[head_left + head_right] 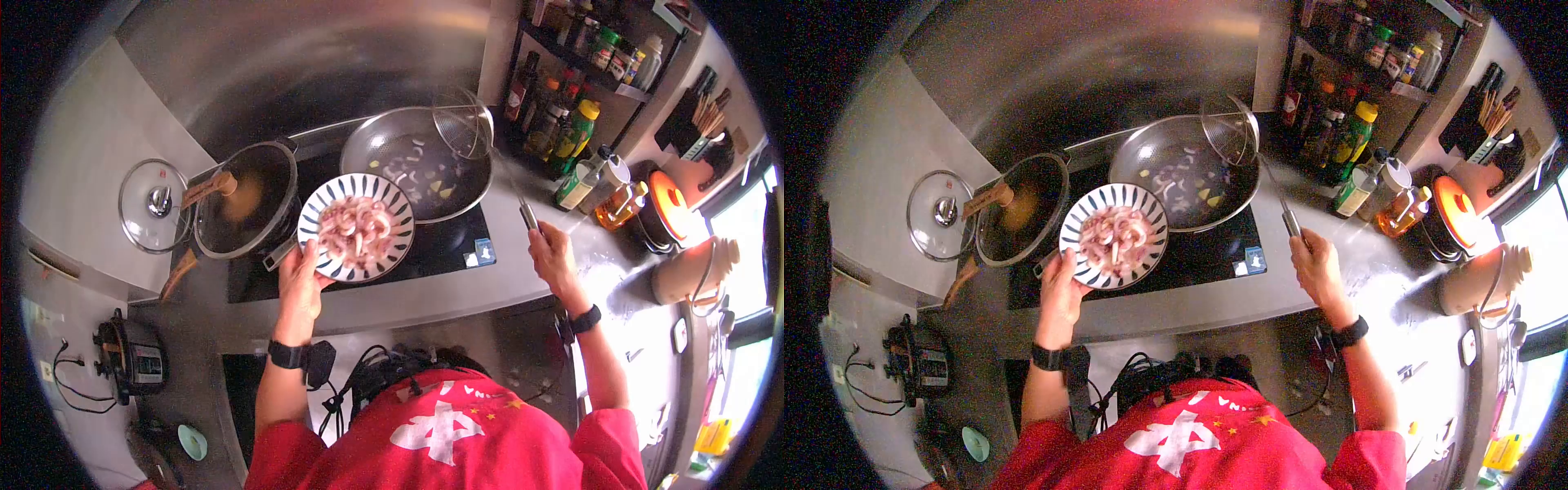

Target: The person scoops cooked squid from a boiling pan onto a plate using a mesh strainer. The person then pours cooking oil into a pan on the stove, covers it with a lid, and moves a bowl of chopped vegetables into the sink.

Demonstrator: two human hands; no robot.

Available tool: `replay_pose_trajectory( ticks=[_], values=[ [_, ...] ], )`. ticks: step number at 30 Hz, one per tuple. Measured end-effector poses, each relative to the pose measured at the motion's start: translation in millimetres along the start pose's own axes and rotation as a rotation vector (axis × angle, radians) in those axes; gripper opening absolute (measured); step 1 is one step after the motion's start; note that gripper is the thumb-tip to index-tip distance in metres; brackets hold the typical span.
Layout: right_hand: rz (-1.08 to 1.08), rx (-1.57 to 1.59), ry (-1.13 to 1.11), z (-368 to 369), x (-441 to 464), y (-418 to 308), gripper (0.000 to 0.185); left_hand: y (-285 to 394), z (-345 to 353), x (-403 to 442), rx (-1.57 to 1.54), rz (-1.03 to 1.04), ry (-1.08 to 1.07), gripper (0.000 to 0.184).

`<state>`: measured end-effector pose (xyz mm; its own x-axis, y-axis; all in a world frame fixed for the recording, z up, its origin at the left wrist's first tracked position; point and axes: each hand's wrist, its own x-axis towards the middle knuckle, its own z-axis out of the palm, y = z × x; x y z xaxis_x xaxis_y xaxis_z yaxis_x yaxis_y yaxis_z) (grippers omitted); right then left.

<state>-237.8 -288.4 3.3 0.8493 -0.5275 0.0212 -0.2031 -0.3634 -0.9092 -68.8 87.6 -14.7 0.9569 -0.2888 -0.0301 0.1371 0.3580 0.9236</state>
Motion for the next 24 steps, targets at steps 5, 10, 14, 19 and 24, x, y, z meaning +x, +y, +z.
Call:
replay_pose_trajectory(
  ticks=[5, 10, 14, 19, 24],
  values=[
    [-0.297, -0.351, 0.119, -3, 39, 20, 0.022, -1, -7, -10, -0.004, -0.029, 0.067, 0.036],
    [-0.295, -0.460, 0.082, 2, 54, 23, 0.020, 0, -9, -17, 0.008, 0.001, 0.122, 0.035],
    [-0.287, -0.366, 0.063, 9, 69, 41, 0.021, -4, -2, -15, 0.000, 0.000, 0.123, 0.035],
    [-0.143, -0.159, -0.097, 20, 79, 33, 0.023, -3, -5, -18, -0.002, 0.003, 0.113, 0.036],
    [0.110, -0.013, -0.318, -1, 66, 8, 0.027, -4, -6, -17, 0.030, 0.002, 0.104, 0.040]
  ],
)
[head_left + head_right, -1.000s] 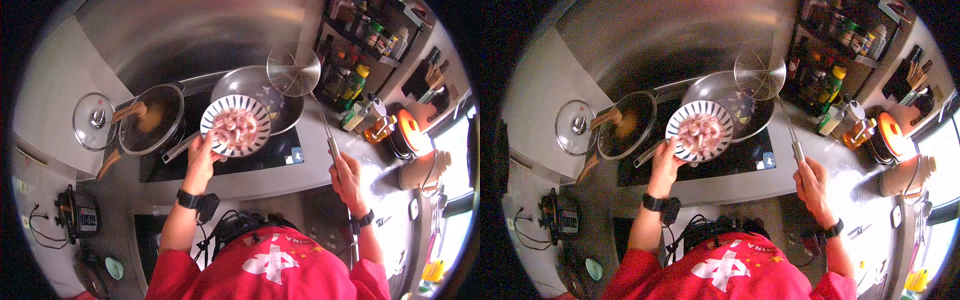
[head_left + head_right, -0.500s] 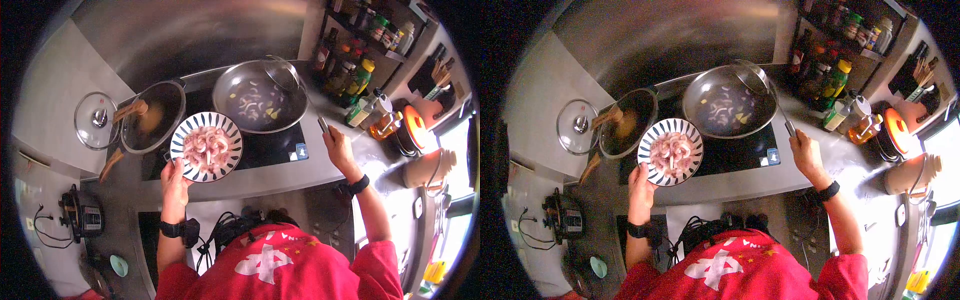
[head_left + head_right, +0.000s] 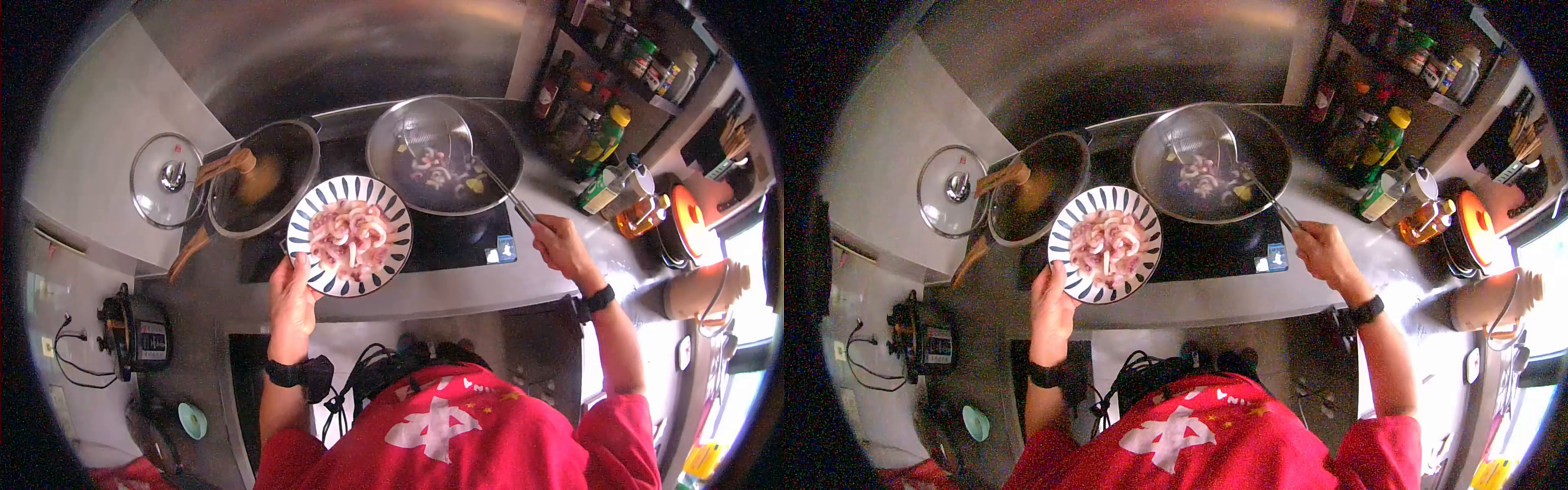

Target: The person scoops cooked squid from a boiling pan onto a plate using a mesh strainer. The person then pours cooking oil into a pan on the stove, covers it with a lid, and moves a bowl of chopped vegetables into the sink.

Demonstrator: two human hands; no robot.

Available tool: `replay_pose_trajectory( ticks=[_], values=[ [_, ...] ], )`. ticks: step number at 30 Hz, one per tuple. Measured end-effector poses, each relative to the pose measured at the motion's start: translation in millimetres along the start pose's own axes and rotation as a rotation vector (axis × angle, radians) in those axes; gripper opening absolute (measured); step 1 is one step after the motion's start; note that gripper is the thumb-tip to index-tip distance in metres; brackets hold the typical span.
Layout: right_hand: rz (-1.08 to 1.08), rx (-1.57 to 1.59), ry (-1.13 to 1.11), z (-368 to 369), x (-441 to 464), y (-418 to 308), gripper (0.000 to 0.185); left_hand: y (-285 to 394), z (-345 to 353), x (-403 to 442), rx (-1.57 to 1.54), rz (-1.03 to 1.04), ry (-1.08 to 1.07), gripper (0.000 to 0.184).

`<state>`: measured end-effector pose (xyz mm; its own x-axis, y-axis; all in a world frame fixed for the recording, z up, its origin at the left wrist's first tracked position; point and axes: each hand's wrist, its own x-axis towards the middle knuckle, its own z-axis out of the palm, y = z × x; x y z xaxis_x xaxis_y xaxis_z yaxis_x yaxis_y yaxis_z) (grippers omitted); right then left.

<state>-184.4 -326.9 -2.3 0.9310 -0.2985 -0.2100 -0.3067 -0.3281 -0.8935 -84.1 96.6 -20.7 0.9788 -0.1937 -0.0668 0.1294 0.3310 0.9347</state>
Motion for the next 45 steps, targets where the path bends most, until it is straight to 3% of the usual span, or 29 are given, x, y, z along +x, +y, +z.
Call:
replay_pose_trajectory(
  ticks=[7, 10, 17, 32, 37, 45],
  values=[
    [0.219, 0.298, -0.150, -14, -44, -12, 0.027, -5, -3, 3, 0.016, -0.002, -0.005, 0.041],
    [0.220, 0.455, -0.228, -9, -52, -7, 0.033, -2, 2, 2, -0.015, 0.005, 0.034, 0.032],
    [0.406, 0.708, -0.210, 7, -63, -22, 0.033, -4, 0, 3, -0.030, -0.012, 0.038, 0.032],
    [0.142, 0.609, -0.046, 12, -108, -36, 0.035, -6, 11, 10, 0.040, -0.025, -0.007, 0.039],
    [0.070, 0.494, 0.064, 25, -140, -56, 0.039, -2, 19, 4, -0.027, 0.004, -0.014, 0.035],
    [-0.098, 0.252, 0.042, 58, -191, -68, 0.047, -7, 14, 7, -0.052, -0.024, -0.053, 0.039]
  ],
)
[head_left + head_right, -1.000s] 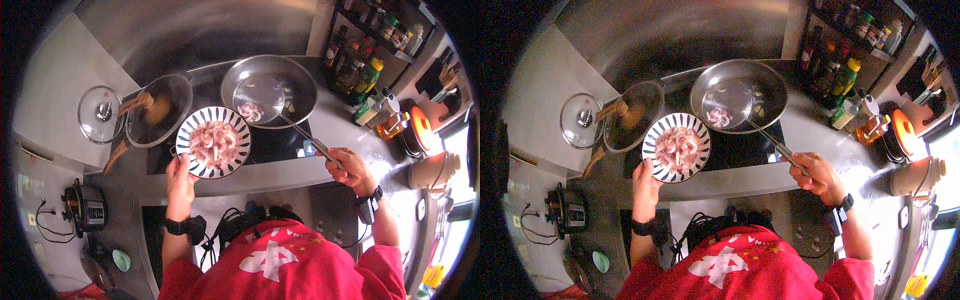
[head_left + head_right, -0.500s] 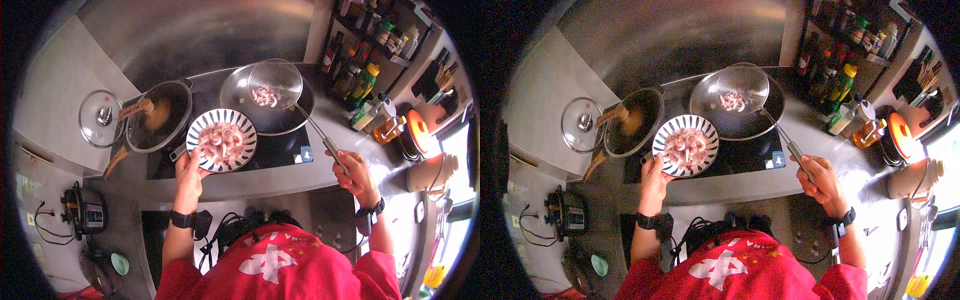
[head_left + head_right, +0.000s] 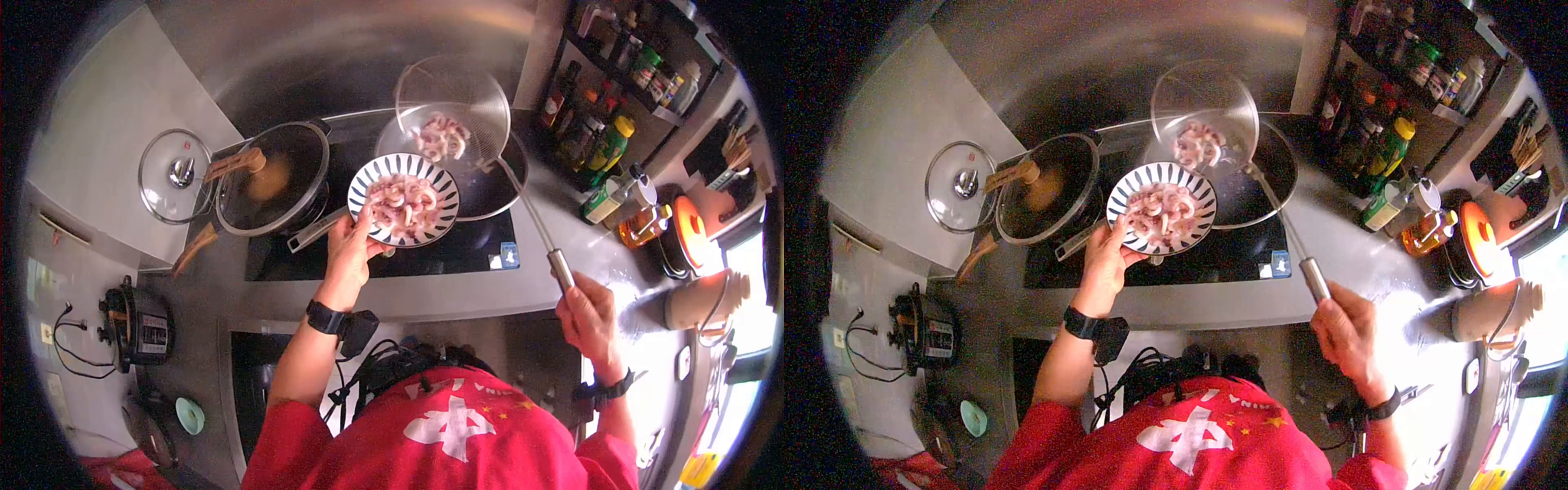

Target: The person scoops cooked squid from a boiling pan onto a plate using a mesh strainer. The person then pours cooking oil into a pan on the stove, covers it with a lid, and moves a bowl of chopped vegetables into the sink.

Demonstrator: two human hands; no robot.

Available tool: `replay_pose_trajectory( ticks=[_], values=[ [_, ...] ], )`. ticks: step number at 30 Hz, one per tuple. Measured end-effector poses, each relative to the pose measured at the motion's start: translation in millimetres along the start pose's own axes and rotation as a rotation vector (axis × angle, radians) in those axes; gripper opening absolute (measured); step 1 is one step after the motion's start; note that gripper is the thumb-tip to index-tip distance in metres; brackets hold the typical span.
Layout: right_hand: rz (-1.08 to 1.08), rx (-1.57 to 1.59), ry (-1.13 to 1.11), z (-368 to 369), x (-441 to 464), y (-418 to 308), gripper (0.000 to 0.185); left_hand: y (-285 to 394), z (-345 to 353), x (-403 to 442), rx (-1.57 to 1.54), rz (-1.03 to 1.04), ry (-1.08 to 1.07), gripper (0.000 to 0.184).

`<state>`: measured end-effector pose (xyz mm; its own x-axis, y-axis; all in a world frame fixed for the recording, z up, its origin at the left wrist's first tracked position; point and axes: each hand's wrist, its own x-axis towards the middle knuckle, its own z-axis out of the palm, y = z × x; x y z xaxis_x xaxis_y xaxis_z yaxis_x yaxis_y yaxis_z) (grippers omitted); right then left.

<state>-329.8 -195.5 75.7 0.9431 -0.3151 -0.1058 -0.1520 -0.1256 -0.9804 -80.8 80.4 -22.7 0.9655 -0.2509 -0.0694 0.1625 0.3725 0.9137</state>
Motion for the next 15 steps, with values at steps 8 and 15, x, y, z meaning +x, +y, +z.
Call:
replay_pose_trajectory(
  ticks=[8, 15],
  values=[
    [-0.317, -0.733, 0.039, 31, -39, -12, 0.041, 2, 0, -3, -0.013, -0.017, -0.010, 0.037],
    [-0.411, -0.661, 0.159, 13, -31, 6, 0.041, -1, 1, -1, -0.023, -0.003, -0.020, 0.037]
  ],
)
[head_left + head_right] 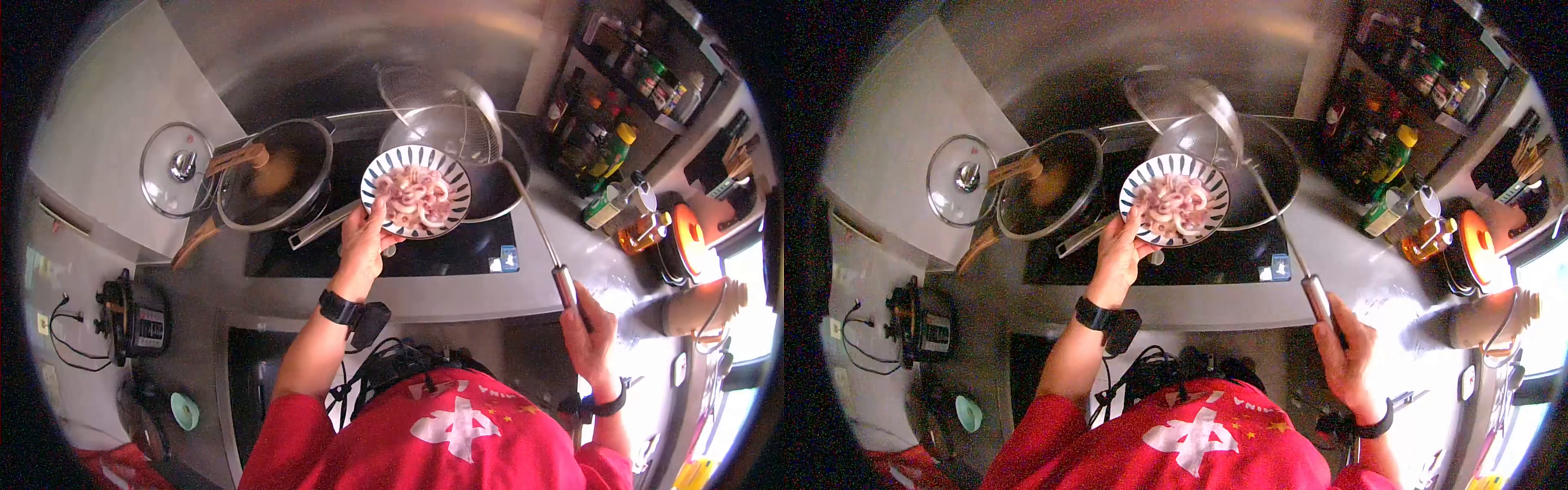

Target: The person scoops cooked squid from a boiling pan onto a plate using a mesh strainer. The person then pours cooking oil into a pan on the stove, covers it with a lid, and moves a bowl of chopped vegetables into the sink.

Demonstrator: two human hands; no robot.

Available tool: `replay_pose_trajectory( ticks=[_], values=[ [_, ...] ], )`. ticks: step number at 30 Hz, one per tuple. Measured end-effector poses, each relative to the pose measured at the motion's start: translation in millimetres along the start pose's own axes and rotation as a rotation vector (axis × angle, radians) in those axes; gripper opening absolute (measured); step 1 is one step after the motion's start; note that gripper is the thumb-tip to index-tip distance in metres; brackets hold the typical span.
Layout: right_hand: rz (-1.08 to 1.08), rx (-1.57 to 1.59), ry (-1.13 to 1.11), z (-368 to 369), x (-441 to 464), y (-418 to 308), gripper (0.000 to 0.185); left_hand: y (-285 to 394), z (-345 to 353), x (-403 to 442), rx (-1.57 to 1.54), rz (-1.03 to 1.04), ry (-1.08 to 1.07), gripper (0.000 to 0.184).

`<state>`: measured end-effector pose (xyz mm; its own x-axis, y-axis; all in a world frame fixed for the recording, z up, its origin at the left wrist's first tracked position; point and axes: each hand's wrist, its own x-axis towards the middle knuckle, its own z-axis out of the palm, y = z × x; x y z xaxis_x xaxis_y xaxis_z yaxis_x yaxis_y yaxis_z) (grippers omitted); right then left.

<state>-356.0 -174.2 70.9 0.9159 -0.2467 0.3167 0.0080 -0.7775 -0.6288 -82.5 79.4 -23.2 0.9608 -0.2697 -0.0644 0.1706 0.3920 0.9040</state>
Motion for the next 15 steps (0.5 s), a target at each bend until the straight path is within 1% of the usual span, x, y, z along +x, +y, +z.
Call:
replay_pose_trajectory(
  ticks=[1, 3, 4, 6, 7, 8, 9, 11, 12, 13, 15],
  values=[
    [0.006, -0.005, 0.005, -1, 4, -1, 0.041, -1, 0, 0, 0.010, 0.004, 0.017, 0.037],
    [0.370, 0.525, -0.039, -3, 21, 0, 0.039, -4, 3, 3, 0.016, 0.001, 0.018, 0.036],
    [0.405, 0.587, -0.016, -1, 28, 6, 0.038, -2, 4, 3, -0.007, 0.016, -0.002, 0.038],
    [0.432, 0.571, 0.017, 4, 44, 35, 0.036, -1, 7, 2, -0.039, 0.031, -0.012, 0.038],
    [0.451, 0.561, 0.035, 7, 53, 49, 0.034, 1, 8, 0, -0.038, 0.008, 0.004, 0.037],
    [0.480, 0.552, 0.081, 11, 62, 56, 0.029, 2, 9, 0, -0.032, 0.002, 0.007, 0.038],
    [0.486, 0.551, 0.088, 14, 71, 67, 0.029, 3, 9, 1, -0.026, -0.003, 0.011, 0.039],
    [0.451, 0.243, 0.111, 23, 89, 94, 0.025, 6, 11, -2, -0.017, 0.003, 0.014, 0.041],
    [0.365, 0.131, 0.123, 29, 96, 115, 0.022, 5, 10, 0, -0.002, -0.016, 0.042, 0.041],
    [0.369, 0.133, 0.123, 33, 104, 124, 0.022, 4, 8, 2, 0.013, -0.036, 0.071, 0.041],
    [0.212, -0.046, 0.166, 40, 119, 137, 0.021, 3, 7, 2, 0.030, -0.041, 0.083, 0.041]
  ],
)
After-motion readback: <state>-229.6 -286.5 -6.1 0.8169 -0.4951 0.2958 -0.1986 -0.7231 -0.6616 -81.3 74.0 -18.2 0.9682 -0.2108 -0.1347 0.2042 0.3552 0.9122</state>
